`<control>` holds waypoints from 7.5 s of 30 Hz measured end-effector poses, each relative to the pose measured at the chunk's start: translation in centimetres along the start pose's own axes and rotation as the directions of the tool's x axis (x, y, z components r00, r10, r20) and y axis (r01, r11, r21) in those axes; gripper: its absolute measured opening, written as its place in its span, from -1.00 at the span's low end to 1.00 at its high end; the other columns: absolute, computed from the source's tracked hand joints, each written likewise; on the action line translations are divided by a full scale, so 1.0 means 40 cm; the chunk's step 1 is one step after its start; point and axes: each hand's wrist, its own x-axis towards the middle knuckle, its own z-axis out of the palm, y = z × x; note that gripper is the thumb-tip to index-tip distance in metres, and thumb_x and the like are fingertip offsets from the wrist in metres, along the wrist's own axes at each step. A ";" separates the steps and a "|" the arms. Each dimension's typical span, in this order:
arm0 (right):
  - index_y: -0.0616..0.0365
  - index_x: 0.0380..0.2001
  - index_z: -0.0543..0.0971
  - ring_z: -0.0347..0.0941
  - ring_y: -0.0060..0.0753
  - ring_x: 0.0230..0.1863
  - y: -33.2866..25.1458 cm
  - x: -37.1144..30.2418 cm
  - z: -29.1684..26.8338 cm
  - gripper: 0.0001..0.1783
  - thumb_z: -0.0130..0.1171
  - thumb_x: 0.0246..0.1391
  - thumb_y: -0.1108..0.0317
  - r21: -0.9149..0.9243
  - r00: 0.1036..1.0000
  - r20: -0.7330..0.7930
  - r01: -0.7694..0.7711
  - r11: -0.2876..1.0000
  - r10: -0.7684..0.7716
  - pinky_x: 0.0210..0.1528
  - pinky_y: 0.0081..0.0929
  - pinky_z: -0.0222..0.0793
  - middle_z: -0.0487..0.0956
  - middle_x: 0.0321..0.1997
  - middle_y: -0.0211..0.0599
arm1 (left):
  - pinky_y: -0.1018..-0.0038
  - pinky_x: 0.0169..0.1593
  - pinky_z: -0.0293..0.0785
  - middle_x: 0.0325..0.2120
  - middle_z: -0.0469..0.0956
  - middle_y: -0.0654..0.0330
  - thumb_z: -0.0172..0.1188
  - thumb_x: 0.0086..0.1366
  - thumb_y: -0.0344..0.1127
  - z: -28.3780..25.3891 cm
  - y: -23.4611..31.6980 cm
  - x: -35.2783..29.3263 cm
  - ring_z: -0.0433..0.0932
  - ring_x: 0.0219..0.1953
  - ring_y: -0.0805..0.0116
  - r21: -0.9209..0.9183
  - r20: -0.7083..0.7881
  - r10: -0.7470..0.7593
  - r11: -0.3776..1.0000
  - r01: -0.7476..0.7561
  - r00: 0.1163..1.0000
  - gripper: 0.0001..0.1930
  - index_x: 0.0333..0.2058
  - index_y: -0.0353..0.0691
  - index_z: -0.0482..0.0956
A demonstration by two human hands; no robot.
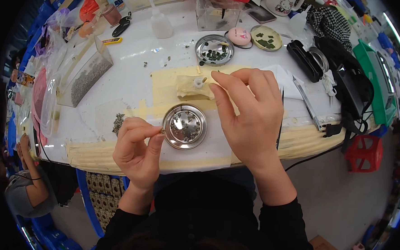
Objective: Assembling small metal components by hand at a workbench.
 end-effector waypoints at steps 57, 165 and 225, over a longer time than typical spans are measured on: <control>0.31 -0.17 0.25 0.63 -0.24 -0.21 -0.098 -0.058 0.043 -0.81 -0.22 0.41 0.35 0.826 0.959 0.262 -0.280 0.488 0.107 -0.13 -0.37 0.66 0.52 -0.22 0.00 | 0.54 -0.28 0.33 -0.43 0.56 0.17 0.37 0.08 -0.62 -0.002 -0.006 -0.004 0.46 -0.37 0.37 -0.053 -0.001 -0.048 0.997 0.048 0.999 -0.82 -0.30 -0.34 0.66; 0.23 -0.27 0.69 0.43 -0.51 -0.41 -0.116 -0.110 0.033 -0.76 0.41 -0.09 0.55 0.537 0.991 0.075 -0.131 0.833 0.108 -0.38 -0.61 0.34 0.55 -0.38 -0.34 | 0.52 -0.29 0.35 -0.41 0.57 0.23 0.39 0.02 -0.60 -0.002 -0.003 0.000 0.46 -0.37 0.36 0.040 0.035 0.013 0.999 -0.015 0.999 -0.75 -0.28 -0.23 0.71; 0.24 -0.28 0.64 0.40 -0.64 -0.36 -0.112 -0.115 0.039 -0.88 0.32 0.07 0.51 0.745 0.852 0.450 -0.524 0.413 0.269 -0.32 -0.64 0.33 0.53 -0.33 -0.37 | 0.54 -0.29 0.39 -0.39 0.56 0.22 0.38 0.06 -0.59 -0.004 -0.005 0.000 0.48 -0.33 0.37 -0.035 0.071 0.011 0.999 -0.008 0.997 -0.77 -0.28 -0.22 0.71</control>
